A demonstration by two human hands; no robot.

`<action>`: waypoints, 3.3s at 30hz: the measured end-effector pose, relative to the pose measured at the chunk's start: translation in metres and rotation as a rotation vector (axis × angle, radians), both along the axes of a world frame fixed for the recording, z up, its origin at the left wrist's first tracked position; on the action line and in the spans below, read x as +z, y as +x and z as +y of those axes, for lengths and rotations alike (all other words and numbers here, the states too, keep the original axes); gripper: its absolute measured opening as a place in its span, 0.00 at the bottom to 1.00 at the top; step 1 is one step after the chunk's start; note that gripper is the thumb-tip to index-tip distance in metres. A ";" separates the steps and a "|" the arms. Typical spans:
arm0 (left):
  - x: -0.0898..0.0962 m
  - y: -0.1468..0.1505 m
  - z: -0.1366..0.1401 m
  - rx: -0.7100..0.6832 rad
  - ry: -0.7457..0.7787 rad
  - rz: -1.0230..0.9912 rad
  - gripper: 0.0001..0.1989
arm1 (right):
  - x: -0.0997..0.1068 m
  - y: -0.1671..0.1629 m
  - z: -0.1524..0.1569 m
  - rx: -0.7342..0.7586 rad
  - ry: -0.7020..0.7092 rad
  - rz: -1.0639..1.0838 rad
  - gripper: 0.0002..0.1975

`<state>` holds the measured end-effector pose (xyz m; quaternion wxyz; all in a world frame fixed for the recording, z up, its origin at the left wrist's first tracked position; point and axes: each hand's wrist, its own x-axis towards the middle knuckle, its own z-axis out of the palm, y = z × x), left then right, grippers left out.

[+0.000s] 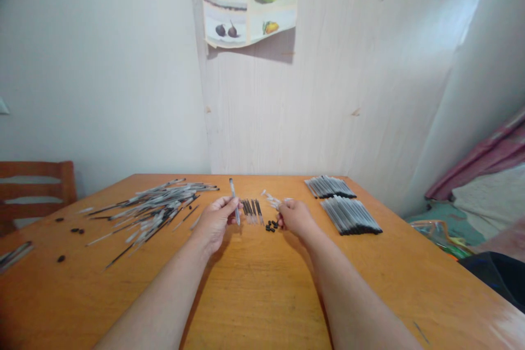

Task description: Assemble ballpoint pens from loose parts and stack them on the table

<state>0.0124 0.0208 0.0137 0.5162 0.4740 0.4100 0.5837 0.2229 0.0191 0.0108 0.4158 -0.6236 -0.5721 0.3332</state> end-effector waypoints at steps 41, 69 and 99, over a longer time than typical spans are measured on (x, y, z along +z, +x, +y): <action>0.005 0.007 -0.007 0.008 -0.002 -0.115 0.17 | 0.001 -0.059 -0.026 0.363 -0.196 0.669 0.06; -0.001 0.014 -0.008 -0.030 -0.078 -0.250 0.12 | 0.004 -0.054 -0.024 0.342 -0.065 0.556 0.08; -0.002 0.010 -0.006 0.121 0.405 0.429 0.12 | 0.025 -0.036 -0.022 0.157 0.124 0.461 0.14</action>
